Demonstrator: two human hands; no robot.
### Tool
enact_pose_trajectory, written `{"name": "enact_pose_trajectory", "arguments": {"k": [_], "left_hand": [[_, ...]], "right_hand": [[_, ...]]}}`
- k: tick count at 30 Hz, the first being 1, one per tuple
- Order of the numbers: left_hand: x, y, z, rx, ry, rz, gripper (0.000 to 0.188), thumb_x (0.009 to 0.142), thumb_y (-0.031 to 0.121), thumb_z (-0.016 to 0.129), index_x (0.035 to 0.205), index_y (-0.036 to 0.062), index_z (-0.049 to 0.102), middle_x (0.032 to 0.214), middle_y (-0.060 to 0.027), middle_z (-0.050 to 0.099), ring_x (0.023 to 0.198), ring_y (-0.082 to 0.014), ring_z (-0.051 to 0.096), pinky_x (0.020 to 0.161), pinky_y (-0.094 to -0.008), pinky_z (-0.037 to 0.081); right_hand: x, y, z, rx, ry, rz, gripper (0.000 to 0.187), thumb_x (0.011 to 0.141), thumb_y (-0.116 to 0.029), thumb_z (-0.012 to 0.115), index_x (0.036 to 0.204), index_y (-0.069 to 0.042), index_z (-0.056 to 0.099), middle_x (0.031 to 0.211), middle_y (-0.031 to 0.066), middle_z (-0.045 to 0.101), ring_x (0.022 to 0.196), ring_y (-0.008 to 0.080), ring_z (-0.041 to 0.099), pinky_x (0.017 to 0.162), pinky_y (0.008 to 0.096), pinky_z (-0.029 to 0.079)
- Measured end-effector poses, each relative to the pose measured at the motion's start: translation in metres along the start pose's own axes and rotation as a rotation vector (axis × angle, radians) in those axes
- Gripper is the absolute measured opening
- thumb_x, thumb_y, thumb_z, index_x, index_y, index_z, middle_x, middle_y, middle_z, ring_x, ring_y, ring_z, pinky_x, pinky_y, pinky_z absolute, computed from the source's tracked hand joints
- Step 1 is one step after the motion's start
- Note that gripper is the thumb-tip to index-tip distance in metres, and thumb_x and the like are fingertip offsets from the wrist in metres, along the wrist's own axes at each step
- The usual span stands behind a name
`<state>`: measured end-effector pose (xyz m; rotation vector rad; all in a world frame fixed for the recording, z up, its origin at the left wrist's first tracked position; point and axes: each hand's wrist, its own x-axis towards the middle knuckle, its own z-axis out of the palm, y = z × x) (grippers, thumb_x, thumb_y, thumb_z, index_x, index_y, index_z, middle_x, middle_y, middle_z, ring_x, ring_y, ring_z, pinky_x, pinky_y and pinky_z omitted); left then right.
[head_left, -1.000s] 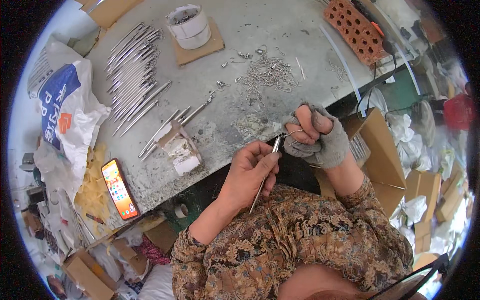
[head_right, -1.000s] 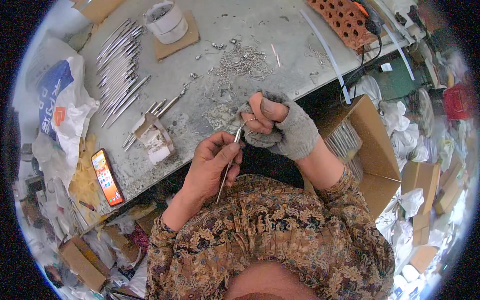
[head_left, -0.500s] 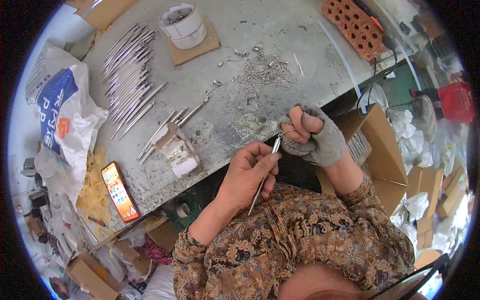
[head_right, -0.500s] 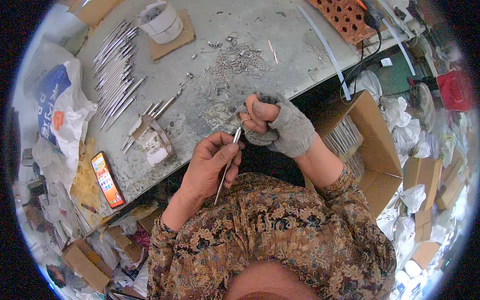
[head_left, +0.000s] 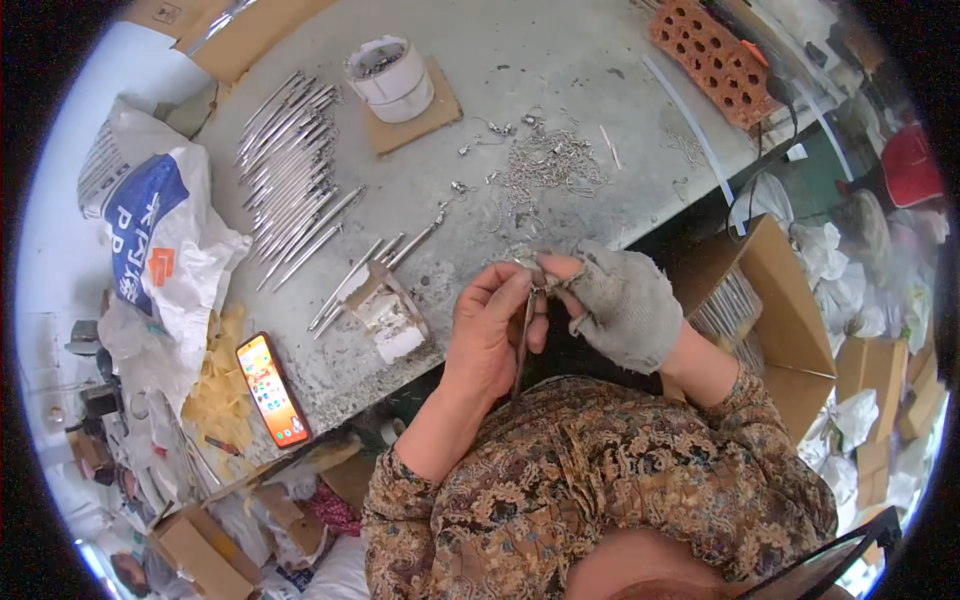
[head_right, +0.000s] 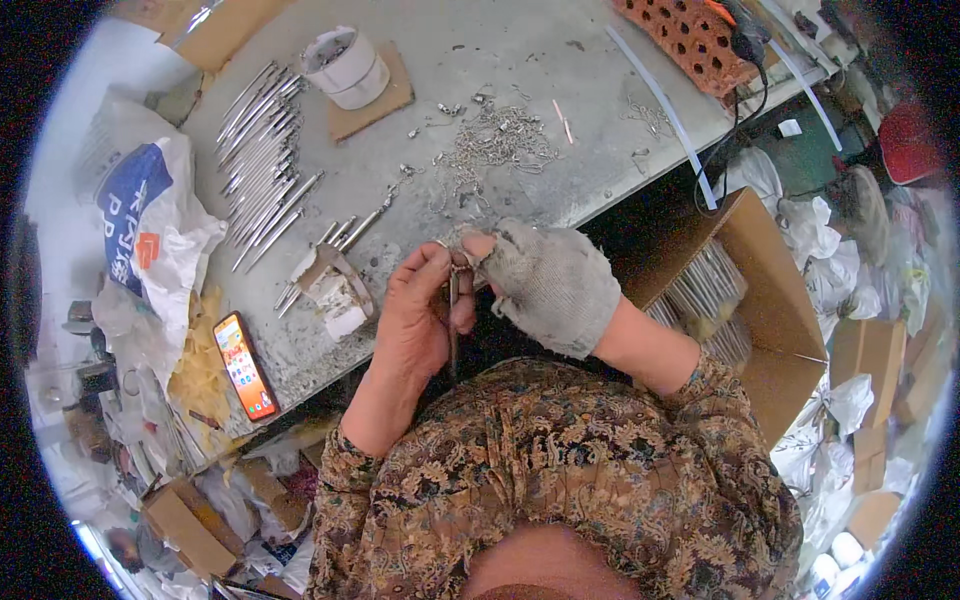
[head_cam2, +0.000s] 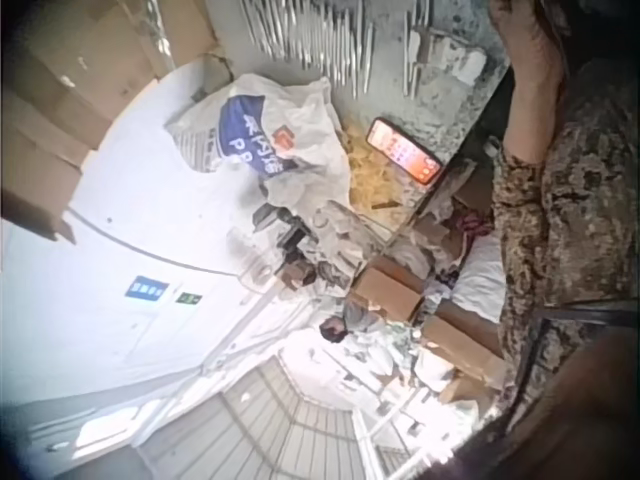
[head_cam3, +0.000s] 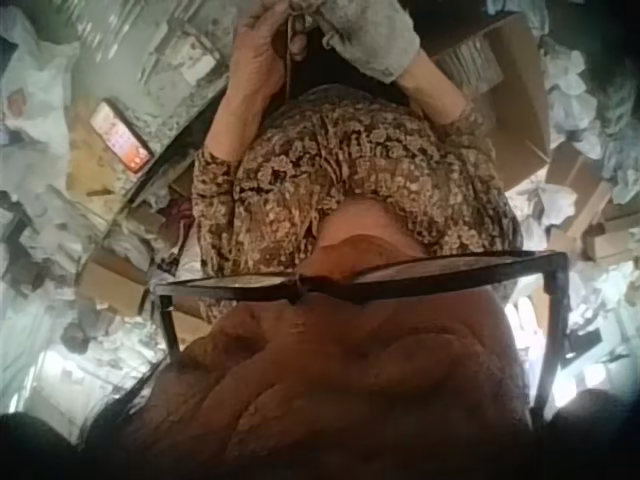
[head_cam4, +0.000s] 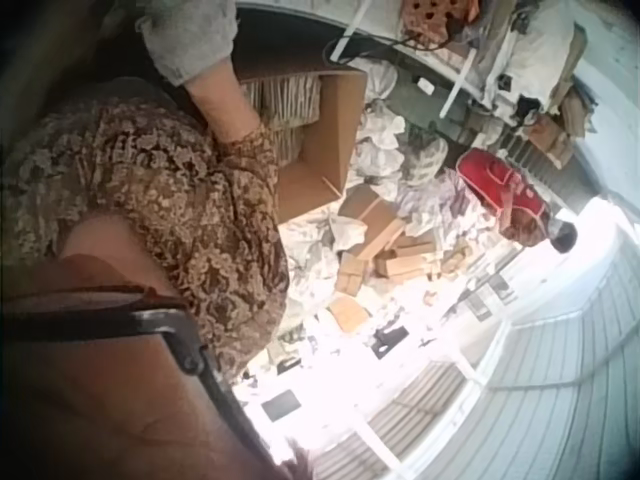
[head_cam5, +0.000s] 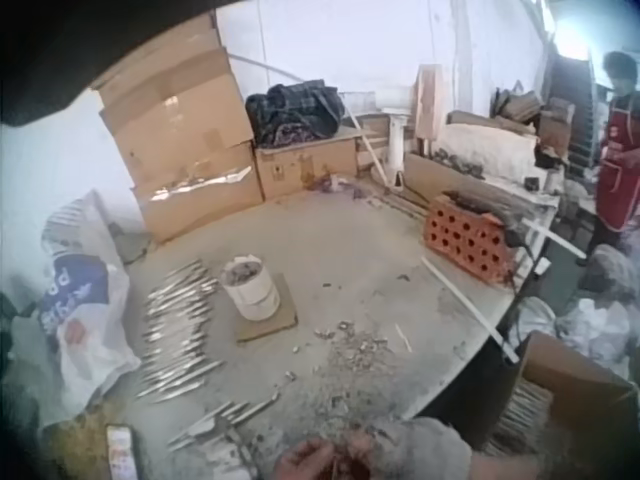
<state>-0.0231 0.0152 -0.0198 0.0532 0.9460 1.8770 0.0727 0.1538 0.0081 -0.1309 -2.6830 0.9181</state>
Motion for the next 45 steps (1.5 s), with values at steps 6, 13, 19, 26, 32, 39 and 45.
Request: {"name": "enact_pose_trajectory", "arguments": {"k": [6, 13, 19, 26, 32, 39, 45], "left_hand": [[0.000, -0.008, -0.004, 0.057, 0.115, 0.074, 0.011, 0.087, 0.015, 0.057, 0.086, 0.0034, 0.055, 0.070, -0.0050, 0.059, 0.050, -0.0131, 0.053, 0.043, -0.0238, 0.039], [-0.002, -0.014, 0.001, -0.001, 0.101, 0.007, 0.010, 0.086, 0.013, 0.057, 0.085, 0.0035, 0.054, 0.069, -0.0049, 0.058, 0.052, -0.0129, 0.054, 0.043, -0.0239, 0.038], [-0.003, -0.019, -0.005, 0.263, 0.109, 0.148, 0.009, 0.086, 0.012, 0.057, 0.087, 0.0036, 0.055, 0.070, -0.0037, 0.058, 0.052, -0.0110, 0.051, 0.045, -0.0238, 0.037], [-0.004, -0.017, -0.007, 0.471, 0.140, 0.204, 0.007, 0.086, 0.009, 0.056, 0.084, 0.0030, 0.054, 0.069, -0.0020, 0.056, 0.052, -0.0084, 0.050, 0.046, -0.0221, 0.038], [-0.005, -0.015, -0.008, 0.707, 0.134, 0.263, 0.006, 0.083, 0.004, 0.058, 0.080, 0.0024, 0.053, 0.068, -0.0004, 0.054, 0.055, -0.0069, 0.051, 0.049, -0.0207, 0.040], [-0.001, -0.016, -0.007, 0.939, 0.160, 0.510, 0.008, 0.075, 0.000, 0.061, 0.074, 0.0007, 0.053, 0.068, -0.0015, 0.055, 0.059, -0.0082, 0.053, 0.053, -0.0227, 0.041], [-0.002, -0.018, 0.001, 1.218, 0.185, 0.785, 0.008, 0.071, 0.000, 0.062, 0.072, 0.0003, 0.054, 0.068, -0.0051, 0.054, 0.061, -0.0117, 0.052, 0.055, -0.0253, 0.041]], "right_hand": [[-0.004, 0.021, 0.008, 0.212, 0.042, -0.019, 0.020, 0.076, -0.014, 0.062, 0.093, -0.005, 0.056, 0.073, 0.0092, 0.056, 0.062, 0.0259, 0.057, 0.054, 0.0349, 0.046], [0.001, 0.009, 0.010, 1.604, 0.164, 0.585, 0.017, 0.083, -0.016, 0.059, 0.089, -0.002, 0.054, 0.069, 0.0049, 0.056, 0.055, 0.0108, 0.052, 0.050, 0.0239, 0.041], [0.000, 0.014, 0.013, 1.093, 0.013, 0.542, 0.011, 0.084, -0.009, 0.056, 0.089, 0.000, 0.054, 0.069, 0.0037, 0.055, 0.053, 0.0094, 0.051, 0.050, 0.0224, 0.042], [0.000, 0.015, 0.020, 1.068, -0.028, 0.534, 0.011, 0.083, -0.008, 0.055, 0.088, 0.002, 0.053, 0.069, 0.0036, 0.055, 0.056, 0.0083, 0.051, 0.051, 0.0232, 0.043], [-0.001, 0.017, 0.027, 0.866, -0.013, 0.399, 0.013, 0.077, -0.009, 0.057, 0.082, 0.002, 0.054, 0.069, 0.0048, 0.054, 0.065, 0.0112, 0.050, 0.059, 0.0270, 0.042], [-0.003, 0.020, 0.030, 0.722, 0.001, 0.326, 0.018, 0.075, -0.012, 0.058, 0.083, 0.003, 0.054, 0.071, 0.0172, 0.055, 0.066, 0.0260, 0.054, 0.063, 0.0344, 0.043], [-0.001, 0.016, 0.030, 0.400, 0.041, 0.215, 0.019, 0.075, -0.013, 0.057, 0.085, 0.004, 0.054, 0.073, 0.0219, 0.054, 0.072, 0.0403, 0.053, 0.065, 0.0392, 0.043]]}}
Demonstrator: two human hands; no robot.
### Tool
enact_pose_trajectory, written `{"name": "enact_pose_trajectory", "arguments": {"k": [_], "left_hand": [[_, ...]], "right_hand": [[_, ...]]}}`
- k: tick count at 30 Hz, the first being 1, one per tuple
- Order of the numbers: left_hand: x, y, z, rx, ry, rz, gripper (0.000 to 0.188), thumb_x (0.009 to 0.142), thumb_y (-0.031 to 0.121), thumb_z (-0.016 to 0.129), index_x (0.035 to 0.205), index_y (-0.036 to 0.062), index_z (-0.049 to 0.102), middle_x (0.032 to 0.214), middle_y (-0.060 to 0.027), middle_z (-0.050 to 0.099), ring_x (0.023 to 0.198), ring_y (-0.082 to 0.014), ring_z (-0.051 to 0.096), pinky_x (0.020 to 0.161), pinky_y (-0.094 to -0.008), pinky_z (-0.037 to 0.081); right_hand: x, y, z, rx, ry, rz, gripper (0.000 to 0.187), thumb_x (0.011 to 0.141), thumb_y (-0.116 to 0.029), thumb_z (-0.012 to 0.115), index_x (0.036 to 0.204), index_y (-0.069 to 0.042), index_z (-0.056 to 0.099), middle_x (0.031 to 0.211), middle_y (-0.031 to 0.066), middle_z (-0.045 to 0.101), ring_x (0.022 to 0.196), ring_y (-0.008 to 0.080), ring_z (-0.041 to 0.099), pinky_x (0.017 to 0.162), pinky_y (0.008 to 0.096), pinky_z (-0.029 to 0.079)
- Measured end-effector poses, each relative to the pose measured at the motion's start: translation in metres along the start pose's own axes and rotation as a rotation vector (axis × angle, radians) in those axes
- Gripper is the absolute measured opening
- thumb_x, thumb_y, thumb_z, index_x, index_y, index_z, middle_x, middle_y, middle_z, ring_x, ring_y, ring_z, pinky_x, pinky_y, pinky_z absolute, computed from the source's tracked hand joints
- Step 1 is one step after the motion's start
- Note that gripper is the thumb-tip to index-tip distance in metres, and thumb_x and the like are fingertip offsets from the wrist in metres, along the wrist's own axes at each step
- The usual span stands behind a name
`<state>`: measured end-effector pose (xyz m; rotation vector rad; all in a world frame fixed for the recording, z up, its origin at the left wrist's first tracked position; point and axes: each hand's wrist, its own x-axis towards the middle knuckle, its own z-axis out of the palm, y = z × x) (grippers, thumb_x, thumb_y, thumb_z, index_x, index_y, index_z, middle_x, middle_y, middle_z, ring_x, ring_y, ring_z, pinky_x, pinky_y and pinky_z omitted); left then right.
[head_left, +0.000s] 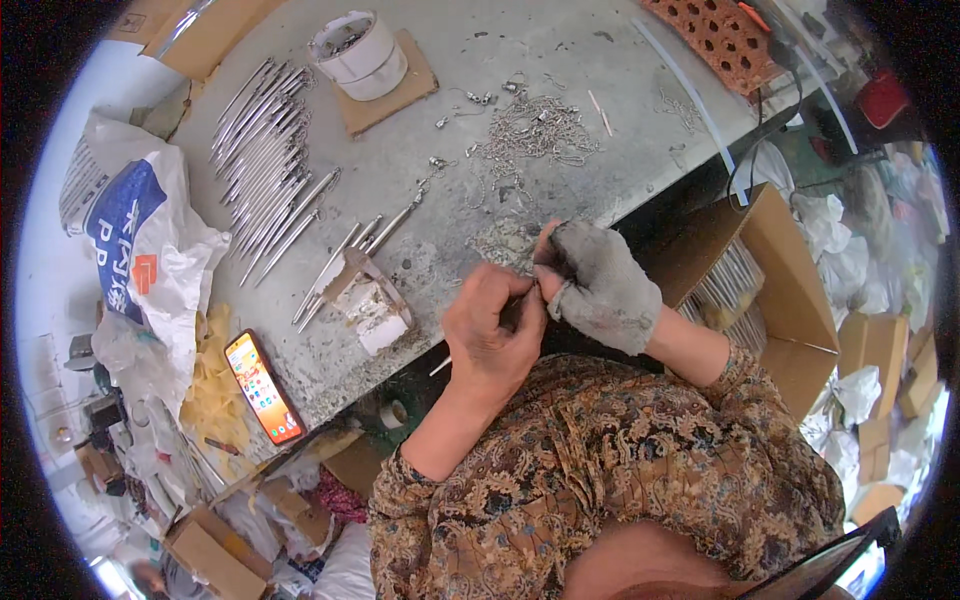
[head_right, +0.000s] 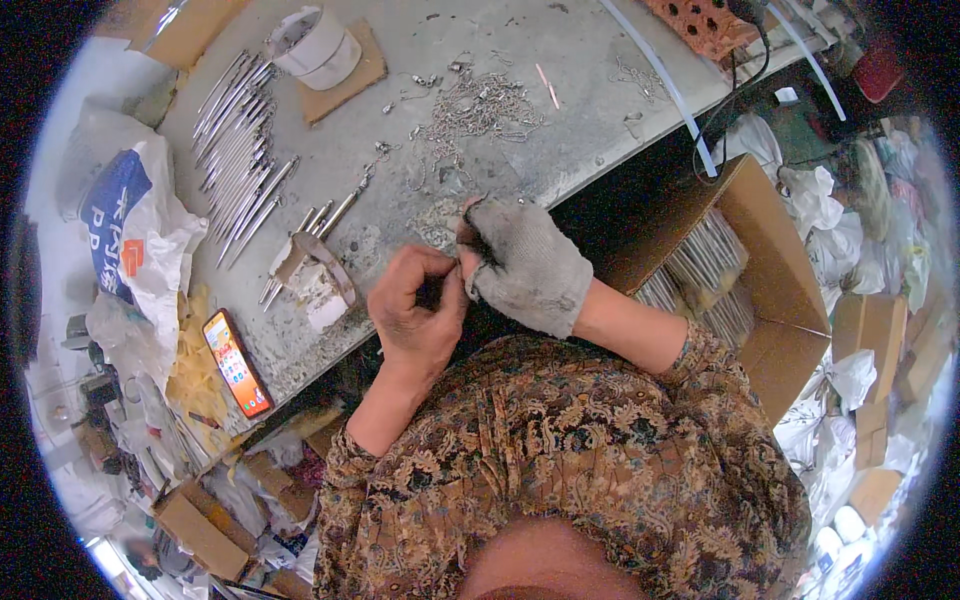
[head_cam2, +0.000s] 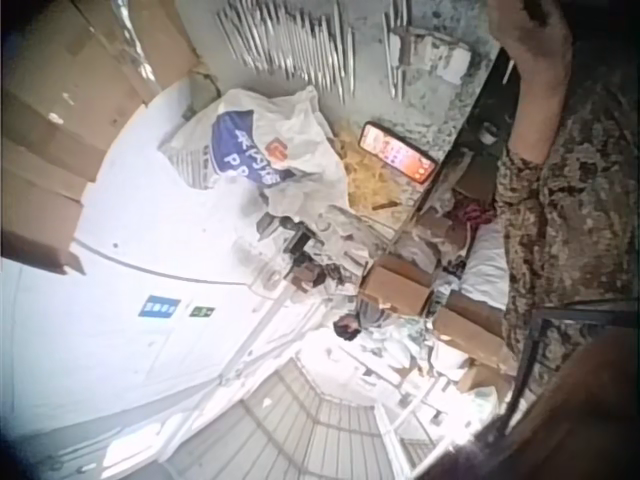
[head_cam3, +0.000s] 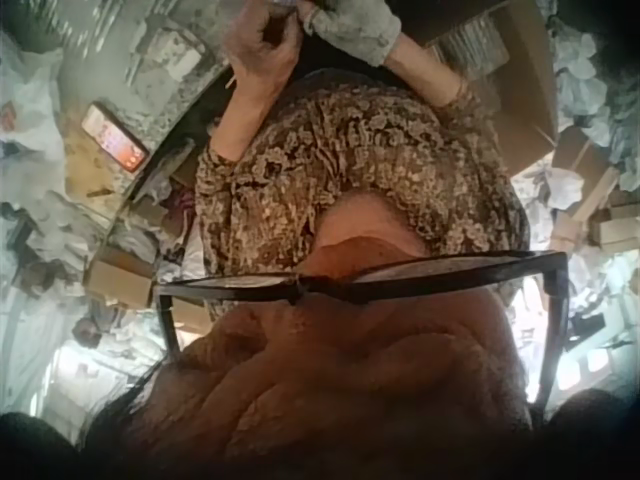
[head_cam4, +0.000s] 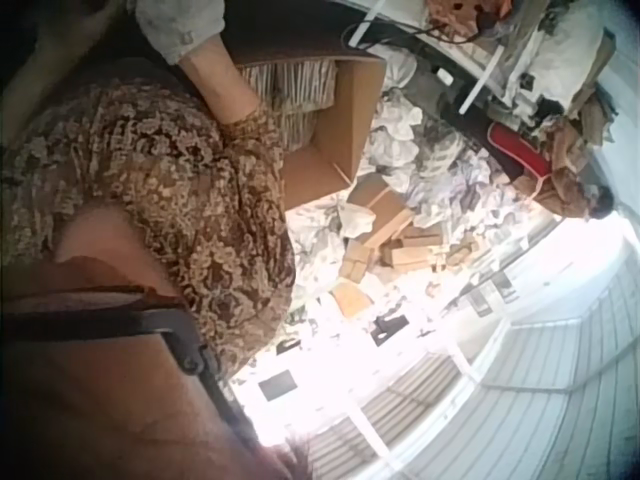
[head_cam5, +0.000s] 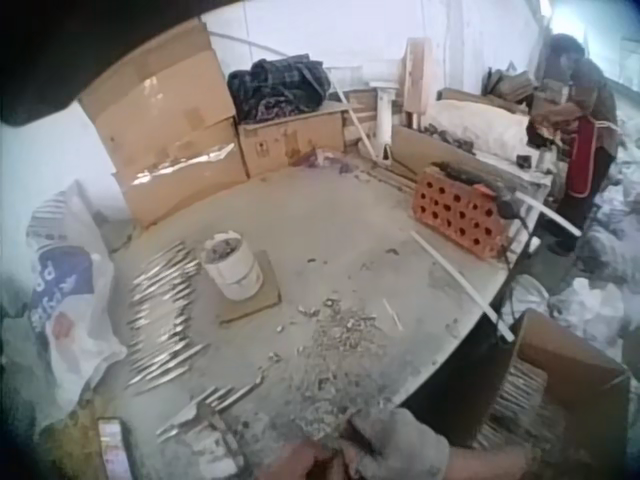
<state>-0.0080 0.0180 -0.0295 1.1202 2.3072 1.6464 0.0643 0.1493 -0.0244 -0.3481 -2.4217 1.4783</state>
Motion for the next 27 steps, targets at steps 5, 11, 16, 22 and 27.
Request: {"name": "enact_pose_trajectory", "arguments": {"k": [5, 11, 16, 22, 27], "left_hand": [[0.000, -0.001, -0.005, -0.102, -0.057, -0.212, 0.008, 0.072, 0.001, 0.062, 0.071, 0.0001, 0.054, 0.067, -0.0067, 0.053, 0.058, -0.0124, 0.050, 0.052, -0.0249, 0.039], [-0.001, 0.001, -0.005, -0.186, -0.107, -0.368, 0.009, 0.072, 0.002, 0.062, 0.072, -0.0004, 0.054, 0.066, -0.0055, 0.052, 0.058, -0.0100, 0.050, 0.052, -0.0235, 0.039], [0.000, 0.001, -0.004, -0.057, -0.101, -0.199, 0.007, 0.073, -0.003, 0.060, 0.074, -0.0010, 0.053, 0.068, -0.0041, 0.056, 0.063, -0.0085, 0.053, 0.057, -0.0224, 0.042], [-0.003, -0.006, -0.001, 0.010, -0.110, -0.077, 0.009, 0.072, -0.002, 0.060, 0.074, 0.0011, 0.052, 0.069, -0.0123, 0.054, 0.058, -0.0261, 0.055, 0.052, -0.0308, 0.042], [-0.008, 0.003, -0.004, -0.038, -0.134, -0.148, 0.007, 0.075, 0.000, 0.060, 0.075, 0.0009, 0.053, 0.064, -0.0086, 0.053, 0.054, -0.0167, 0.052, 0.049, -0.0279, 0.038]], "right_hand": [[-0.005, 0.003, 0.003, 0.288, 0.003, 0.066, 0.020, 0.076, -0.015, 0.057, 0.086, 0.002, 0.055, 0.074, 0.0221, 0.053, 0.074, 0.0400, 0.054, 0.064, 0.0395, 0.043], [-0.003, 0.008, 0.003, 0.189, -0.021, 0.036, 0.017, 0.076, -0.013, 0.057, 0.083, 0.002, 0.055, 0.074, 0.0217, 0.055, 0.072, 0.0392, 0.055, 0.062, 0.0389, 0.043], [-0.003, 0.007, 0.002, 0.102, 0.004, -0.032, 0.019, 0.075, -0.015, 0.057, 0.085, 0.001, 0.053, 0.075, 0.0214, 0.054, 0.070, 0.0401, 0.055, 0.060, 0.0415, 0.043], [-0.015, -0.004, 0.012, -0.406, 0.156, -0.206, 0.016, 0.072, -0.004, 0.060, 0.085, -0.003, 0.050, 0.074, 0.0146, 0.054, 0.067, 0.0376, 0.053, 0.055, 0.0385, 0.044], [-0.010, 0.001, 0.003, -0.216, 0.089, -0.166, 0.018, 0.076, -0.011, 0.059, 0.090, -0.003, 0.050, 0.075, 0.0131, 0.055, 0.057, 0.0278, 0.055, 0.051, 0.0346, 0.044]]}}
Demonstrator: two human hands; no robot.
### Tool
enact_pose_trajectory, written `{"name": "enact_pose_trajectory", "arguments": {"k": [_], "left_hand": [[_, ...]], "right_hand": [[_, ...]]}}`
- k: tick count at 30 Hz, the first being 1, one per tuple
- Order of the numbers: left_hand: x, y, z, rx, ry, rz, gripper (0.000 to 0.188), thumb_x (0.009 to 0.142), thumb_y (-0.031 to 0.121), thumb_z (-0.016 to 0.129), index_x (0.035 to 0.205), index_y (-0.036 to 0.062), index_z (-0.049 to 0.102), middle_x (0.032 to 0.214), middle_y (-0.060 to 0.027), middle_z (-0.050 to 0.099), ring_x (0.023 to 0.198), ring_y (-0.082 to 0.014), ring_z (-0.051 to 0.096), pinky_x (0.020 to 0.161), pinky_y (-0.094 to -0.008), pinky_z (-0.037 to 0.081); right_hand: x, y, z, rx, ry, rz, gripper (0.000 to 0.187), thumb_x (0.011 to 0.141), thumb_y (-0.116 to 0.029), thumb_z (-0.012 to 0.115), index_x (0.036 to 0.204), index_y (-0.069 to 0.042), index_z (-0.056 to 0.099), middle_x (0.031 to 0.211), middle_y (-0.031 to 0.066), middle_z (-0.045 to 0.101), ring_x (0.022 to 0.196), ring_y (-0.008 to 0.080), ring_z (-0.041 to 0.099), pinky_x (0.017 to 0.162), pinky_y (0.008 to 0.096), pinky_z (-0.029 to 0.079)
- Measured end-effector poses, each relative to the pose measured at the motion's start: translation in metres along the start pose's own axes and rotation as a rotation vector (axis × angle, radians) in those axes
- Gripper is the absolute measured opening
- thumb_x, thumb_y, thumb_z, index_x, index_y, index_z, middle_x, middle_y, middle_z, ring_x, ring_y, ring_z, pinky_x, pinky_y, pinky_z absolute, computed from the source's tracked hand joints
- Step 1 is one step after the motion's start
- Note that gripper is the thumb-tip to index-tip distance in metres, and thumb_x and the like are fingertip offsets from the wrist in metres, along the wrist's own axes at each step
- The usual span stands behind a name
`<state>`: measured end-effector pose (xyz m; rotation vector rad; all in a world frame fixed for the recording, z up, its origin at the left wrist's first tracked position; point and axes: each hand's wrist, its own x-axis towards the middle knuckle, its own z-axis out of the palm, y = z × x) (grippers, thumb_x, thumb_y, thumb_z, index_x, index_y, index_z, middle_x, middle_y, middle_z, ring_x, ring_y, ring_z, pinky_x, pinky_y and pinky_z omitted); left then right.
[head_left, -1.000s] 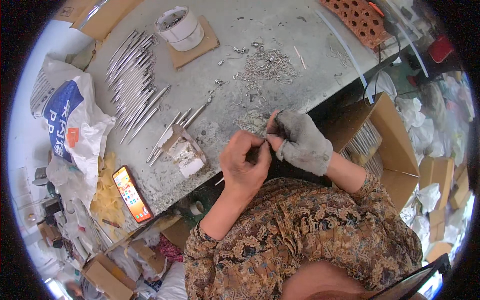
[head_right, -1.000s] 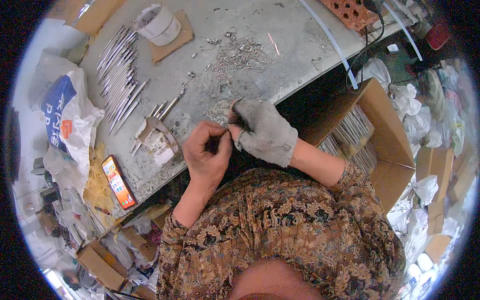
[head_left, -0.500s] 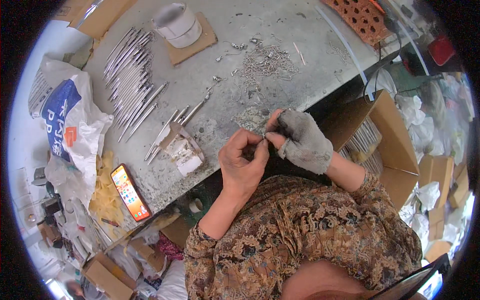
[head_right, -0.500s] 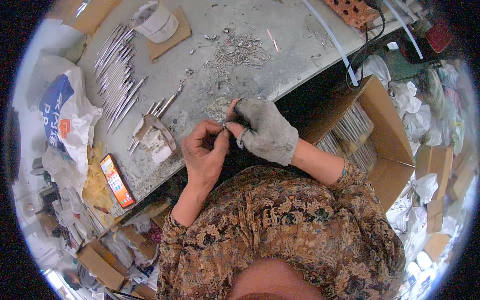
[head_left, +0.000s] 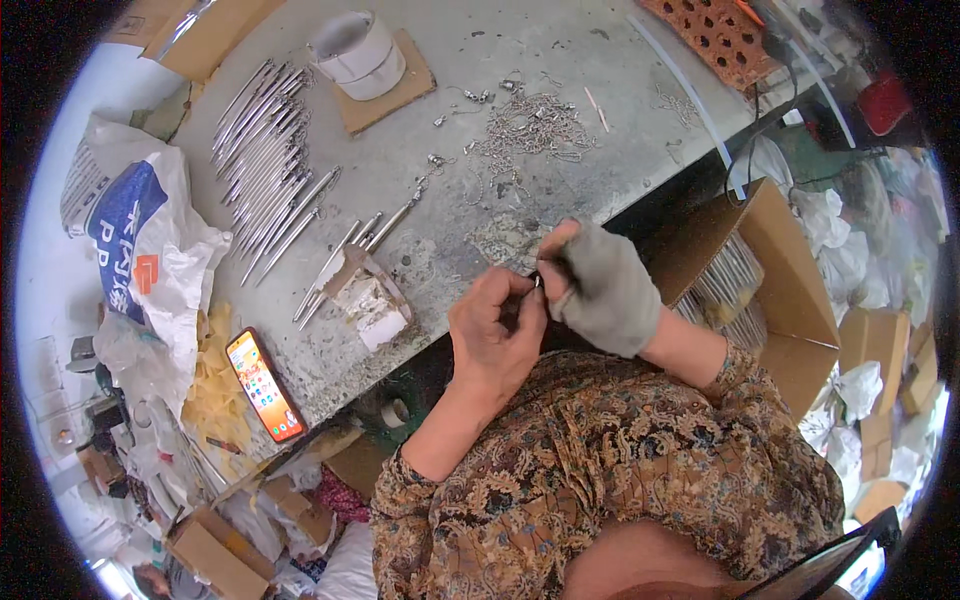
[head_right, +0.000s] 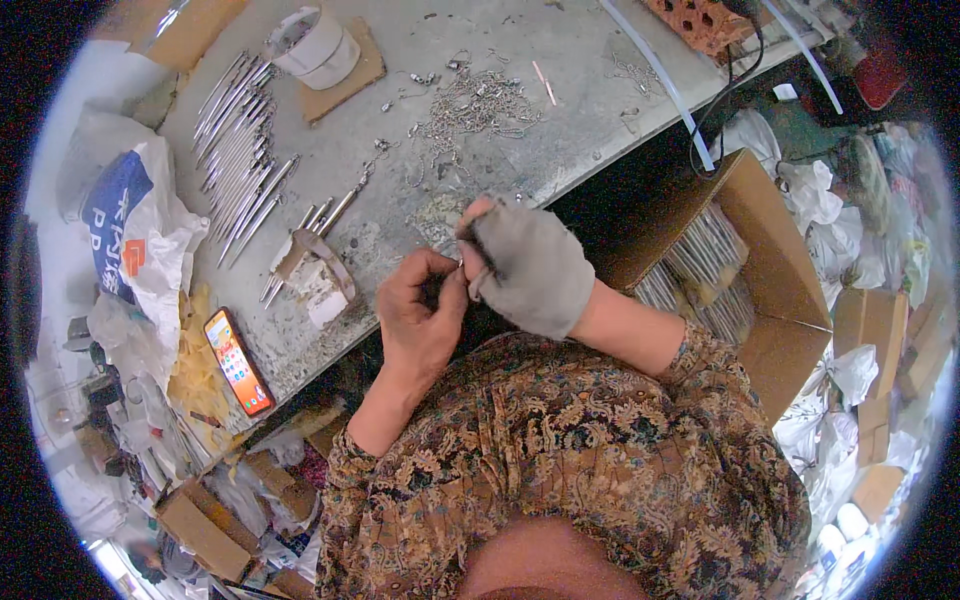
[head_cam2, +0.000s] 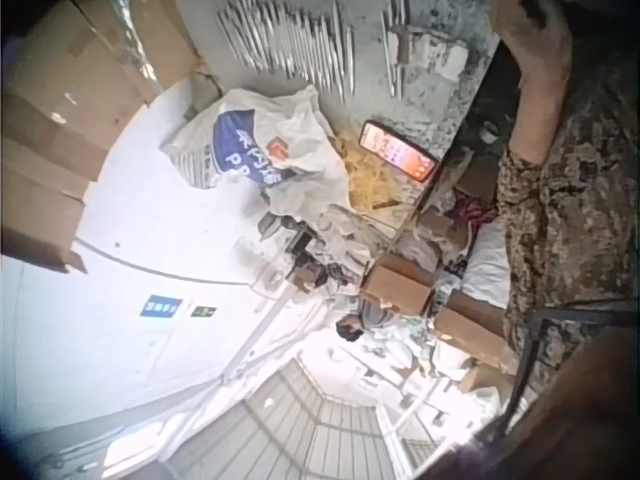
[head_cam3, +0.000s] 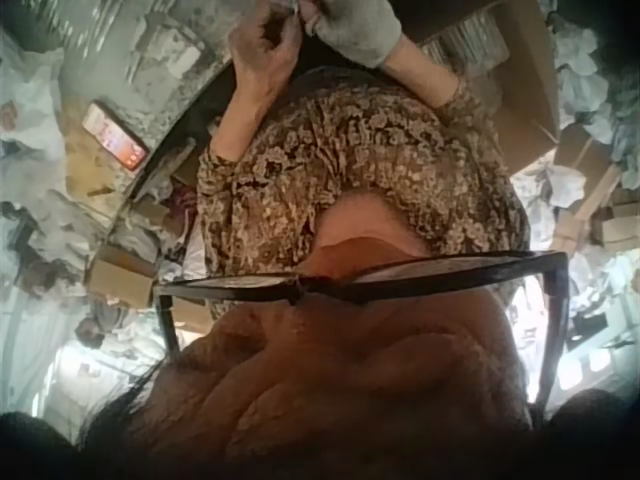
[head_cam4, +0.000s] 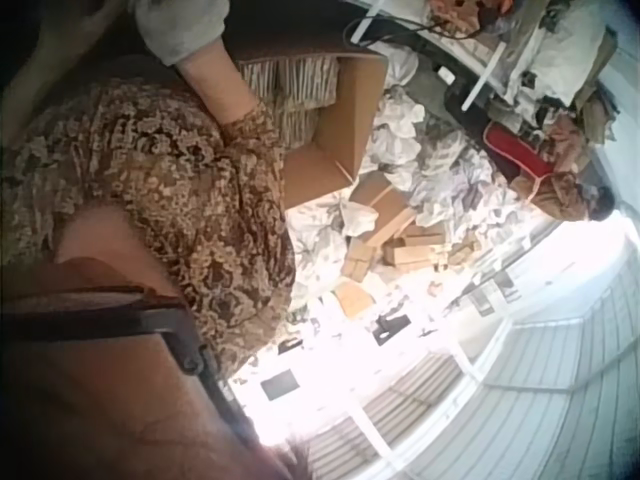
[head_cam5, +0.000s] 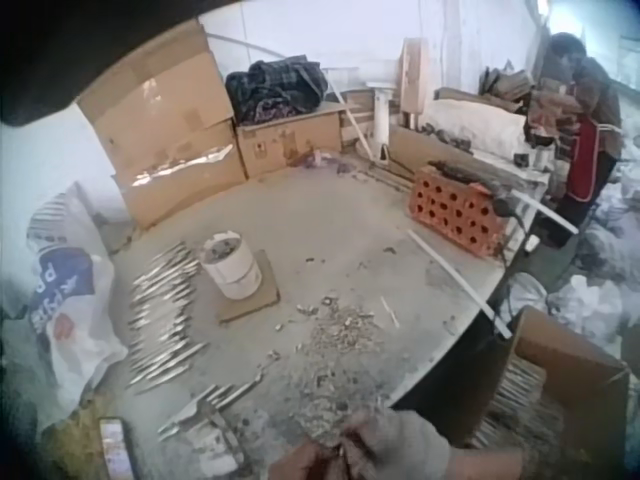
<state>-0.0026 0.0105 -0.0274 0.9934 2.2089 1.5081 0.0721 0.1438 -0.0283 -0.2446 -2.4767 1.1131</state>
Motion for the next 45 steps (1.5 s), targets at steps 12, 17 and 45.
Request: {"name": "enact_pose_trajectory", "arguments": {"k": [12, 17, 45], "left_hand": [[-0.006, -0.003, -0.005, -0.410, 0.035, -0.311, 0.009, 0.080, 0.004, 0.060, 0.074, 0.0014, 0.053, 0.057, 0.0040, 0.050, 0.051, -0.0005, 0.042, 0.045, -0.0198, 0.031], [0.000, 0.002, -0.003, -0.183, 0.033, -0.187, 0.010, 0.077, 0.003, 0.062, 0.073, 0.0010, 0.053, 0.061, -0.0009, 0.052, 0.052, -0.0053, 0.047, 0.048, -0.0223, 0.036], [-0.024, -0.012, -0.009, -0.679, -0.221, -0.328, 0.009, 0.083, 0.009, 0.058, 0.078, 0.0026, 0.054, 0.064, 0.0019, 0.052, 0.053, -0.0031, 0.042, 0.047, -0.0202, 0.032]], "right_hand": [[0.000, -0.009, -0.010, 1.187, -0.145, 0.666, 0.018, 0.076, -0.015, 0.064, 0.084, -0.005, 0.051, 0.068, -0.0012, 0.047, 0.051, 0.0062, 0.040, 0.043, 0.0200, 0.028], [0.000, 0.000, -0.001, 0.873, -0.169, 0.447, 0.016, 0.079, -0.015, 0.061, 0.086, -0.003, 0.052, 0.068, -0.0006, 0.048, 0.059, 0.0073, 0.044, 0.051, 0.0227, 0.037], [-0.011, -0.019, -0.014, 0.940, -0.306, 0.578, 0.016, 0.080, -0.016, 0.059, 0.086, -0.003, 0.052, 0.066, -0.0021, 0.048, 0.058, 0.0072, 0.046, 0.052, 0.0220, 0.039]]}}
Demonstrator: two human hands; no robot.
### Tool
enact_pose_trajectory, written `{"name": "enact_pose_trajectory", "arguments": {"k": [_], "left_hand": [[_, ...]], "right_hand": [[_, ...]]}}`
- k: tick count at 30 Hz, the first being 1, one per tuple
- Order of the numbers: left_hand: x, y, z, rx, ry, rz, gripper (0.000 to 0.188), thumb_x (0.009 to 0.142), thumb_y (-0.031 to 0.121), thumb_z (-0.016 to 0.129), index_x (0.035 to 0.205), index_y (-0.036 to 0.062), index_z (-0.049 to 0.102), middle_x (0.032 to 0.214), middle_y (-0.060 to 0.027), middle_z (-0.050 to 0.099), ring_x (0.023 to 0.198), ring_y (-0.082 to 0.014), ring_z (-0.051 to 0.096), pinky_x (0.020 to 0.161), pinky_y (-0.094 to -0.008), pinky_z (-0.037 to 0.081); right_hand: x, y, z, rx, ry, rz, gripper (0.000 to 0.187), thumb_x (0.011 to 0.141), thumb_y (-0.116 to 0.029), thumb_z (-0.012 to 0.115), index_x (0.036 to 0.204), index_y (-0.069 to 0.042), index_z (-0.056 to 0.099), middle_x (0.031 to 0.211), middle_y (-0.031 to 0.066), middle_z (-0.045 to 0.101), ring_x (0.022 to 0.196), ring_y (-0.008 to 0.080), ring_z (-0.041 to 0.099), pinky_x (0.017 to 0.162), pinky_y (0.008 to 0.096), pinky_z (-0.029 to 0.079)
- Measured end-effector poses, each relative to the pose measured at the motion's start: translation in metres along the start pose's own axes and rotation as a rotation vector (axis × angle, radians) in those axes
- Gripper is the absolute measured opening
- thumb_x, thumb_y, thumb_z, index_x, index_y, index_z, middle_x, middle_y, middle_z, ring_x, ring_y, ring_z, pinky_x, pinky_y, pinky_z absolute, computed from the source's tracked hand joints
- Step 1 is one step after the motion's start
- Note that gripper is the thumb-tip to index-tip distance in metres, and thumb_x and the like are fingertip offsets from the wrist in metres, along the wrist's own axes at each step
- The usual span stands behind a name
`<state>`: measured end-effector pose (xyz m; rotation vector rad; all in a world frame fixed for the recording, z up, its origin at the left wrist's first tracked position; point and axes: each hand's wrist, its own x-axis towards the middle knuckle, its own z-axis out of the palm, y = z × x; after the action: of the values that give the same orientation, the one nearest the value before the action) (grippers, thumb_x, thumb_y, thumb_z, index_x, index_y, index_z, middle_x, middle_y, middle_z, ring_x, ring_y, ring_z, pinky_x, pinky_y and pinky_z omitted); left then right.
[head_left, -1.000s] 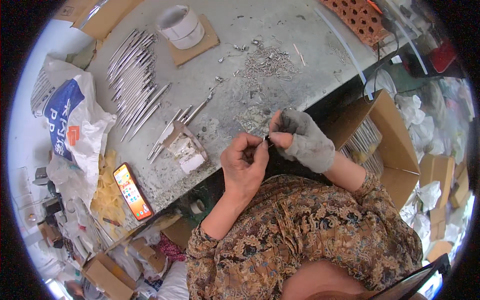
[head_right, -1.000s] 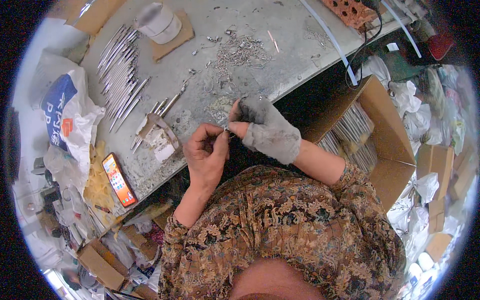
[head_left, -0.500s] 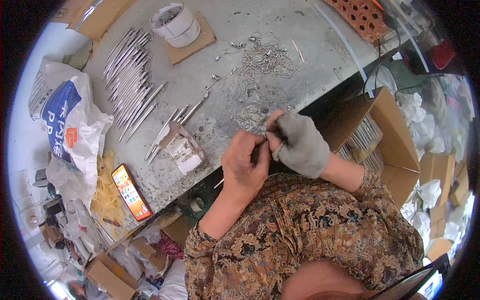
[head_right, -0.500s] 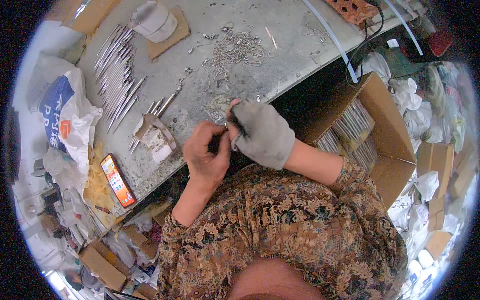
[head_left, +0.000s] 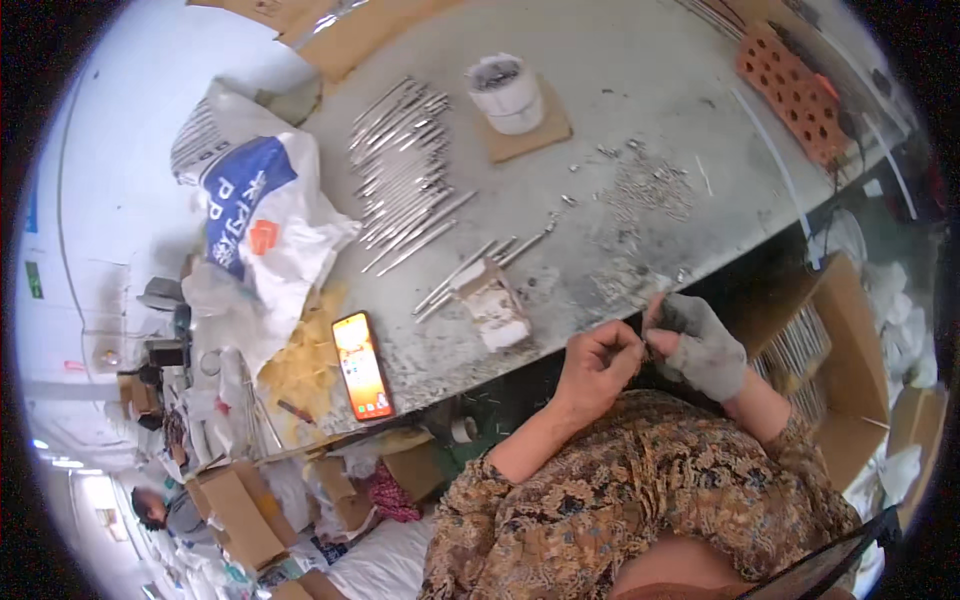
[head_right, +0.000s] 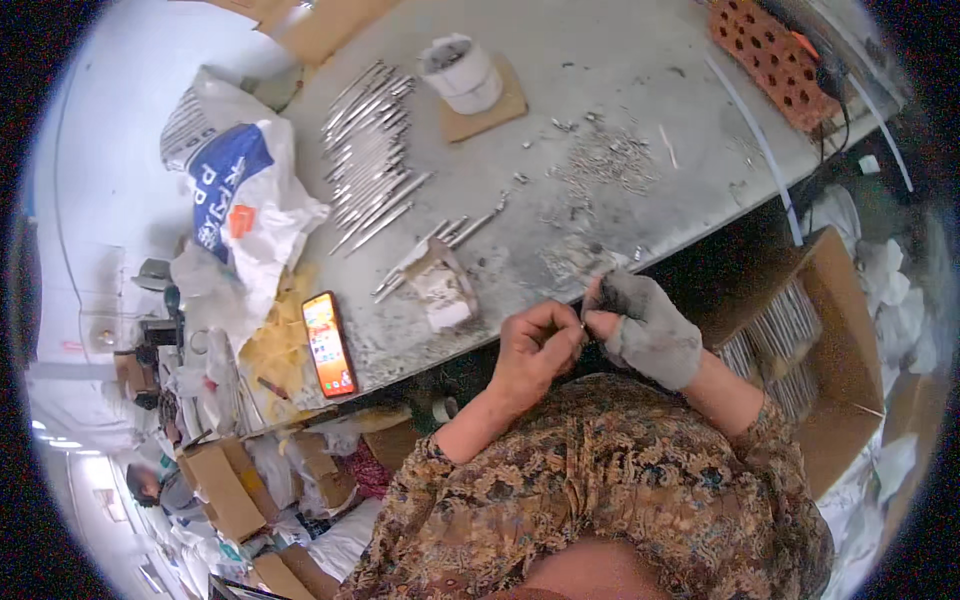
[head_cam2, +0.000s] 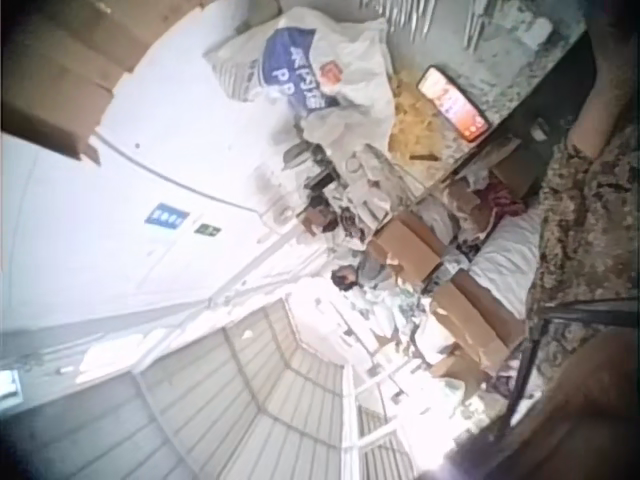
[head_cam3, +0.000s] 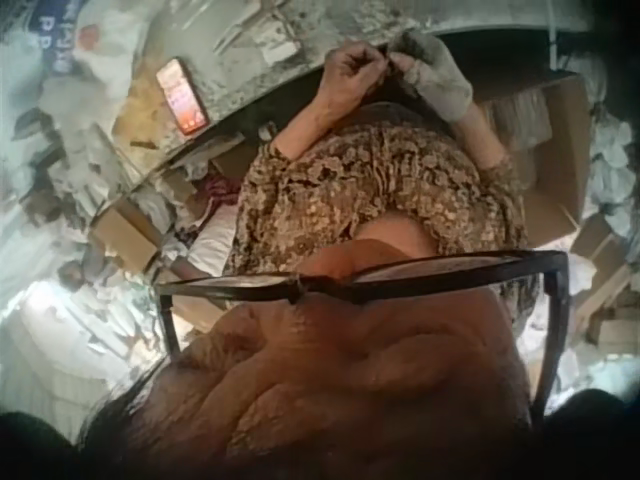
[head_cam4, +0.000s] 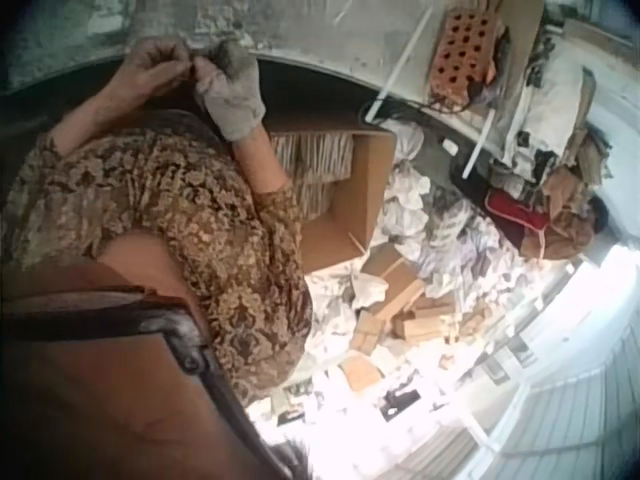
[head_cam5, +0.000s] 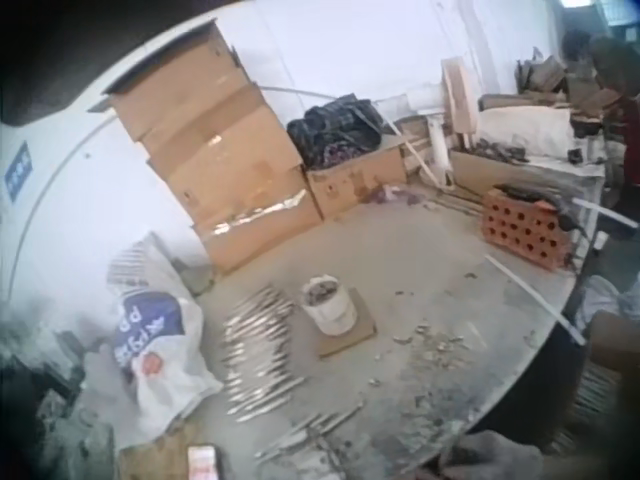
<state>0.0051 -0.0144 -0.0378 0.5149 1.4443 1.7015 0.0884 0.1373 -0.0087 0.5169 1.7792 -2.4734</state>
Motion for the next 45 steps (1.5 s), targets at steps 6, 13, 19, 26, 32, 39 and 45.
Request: {"name": "enact_pose_trajectory", "arguments": {"k": [6, 13, 19, 26, 32, 39, 45], "left_hand": [[-0.014, 0.040, -0.016, 0.500, -0.034, 0.118, 0.008, 0.082, 0.006, 0.058, 0.088, 0.0012, 0.057, 0.071, -0.0058, 0.056, 0.057, -0.0128, 0.051, 0.051, -0.0249, 0.041], [0.019, 0.113, -0.129, 1.242, 0.348, 0.471, 0.017, 0.078, 0.000, 0.057, 0.094, 0.0015, 0.060, 0.084, -0.0146, 0.060, 0.073, -0.0298, 0.061, 0.064, -0.0330, 0.048], [0.064, 0.106, -0.174, 1.297, 0.380, 0.451, 0.018, 0.072, 0.007, 0.064, 0.089, 0.0003, 0.062, 0.083, -0.0155, 0.063, 0.073, -0.0270, 0.062, 0.067, -0.0327, 0.048], [0.075, 0.106, -0.181, 1.241, 0.065, -0.122, 0.024, 0.068, 0.017, 0.068, 0.081, -0.0027, 0.061, 0.069, -0.0098, 0.062, 0.066, -0.0193, 0.060, 0.063, -0.0300, 0.047], [0.060, 0.104, -0.195, 1.079, 0.174, 0.001, 0.026, 0.067, 0.018, 0.068, 0.083, -0.0020, 0.062, 0.071, -0.0088, 0.062, 0.067, -0.0149, 0.058, 0.063, -0.0286, 0.047], [0.019, 0.103, -0.204, 1.262, 0.133, -0.087, 0.023, 0.070, 0.016, 0.067, 0.080, -0.0028, 0.059, 0.067, -0.0113, 0.058, 0.063, -0.0169, 0.055, 0.061, -0.0313, 0.045], [0.009, 0.091, -0.212, 1.291, 0.258, 0.019, 0.022, 0.073, 0.012, 0.065, 0.087, -0.0023, 0.057, 0.070, -0.0115, 0.059, 0.063, -0.0165, 0.054, 0.060, -0.0319, 0.045]], "right_hand": [[0.006, 0.002, -0.003, 0.054, 0.019, 0.002, 0.023, 0.082, -0.017, 0.061, 0.095, -0.001, 0.051, 0.077, 0.0028, 0.053, 0.062, 0.0074, 0.051, 0.054, 0.0219, 0.042], [0.011, -0.002, -0.006, 0.050, 0.023, -0.162, 0.033, 0.083, -0.016, 0.060, 0.108, 0.003, 0.049, 0.087, 0.0070, 0.058, 0.068, 0.0103, 0.057, 0.060, 0.0235, 0.047], [0.014, 0.003, -0.020, -0.039, 0.095, -0.159, 0.033, 0.083, -0.017, 0.060, 0.107, 0.003, 0.049, 0.087, 0.0077, 0.058, 0.067, 0.0110, 0.056, 0.059, 0.0238, 0.047], [0.025, -0.012, -0.036, -0.081, 0.253, -0.214, 0.025, 0.083, -0.015, 0.060, 0.099, 0.002, 0.054, 0.082, 0.0060, 0.057, 0.070, 0.0094, 0.050, 0.063, 0.0232, 0.043], [0.075, -0.028, -0.054, -1.049, 0.402, -0.625, 0.022, 0.078, -0.009, 0.059, 0.097, 0.001, 0.054, 0.083, 0.0111, 0.052, 0.073, 0.0233, 0.053, 0.066, 0.0319, 0.044], [0.126, -0.030, -0.067, -1.554, 0.432, -0.515, 0.016, 0.079, -0.011, 0.048, 0.088, 0.001, 0.053, 0.088, 0.0214, 0.052, 0.082, 0.0401, 0.052, 0.069, 0.0436, 0.043], [0.120, -0.024, -0.073, -1.234, 0.473, -0.597, 0.016, 0.075, -0.005, 0.055, 0.089, 0.001, 0.056, 0.078, 0.0158, 0.058, 0.071, 0.0298, 0.057, 0.064, 0.0350, 0.045]]}}
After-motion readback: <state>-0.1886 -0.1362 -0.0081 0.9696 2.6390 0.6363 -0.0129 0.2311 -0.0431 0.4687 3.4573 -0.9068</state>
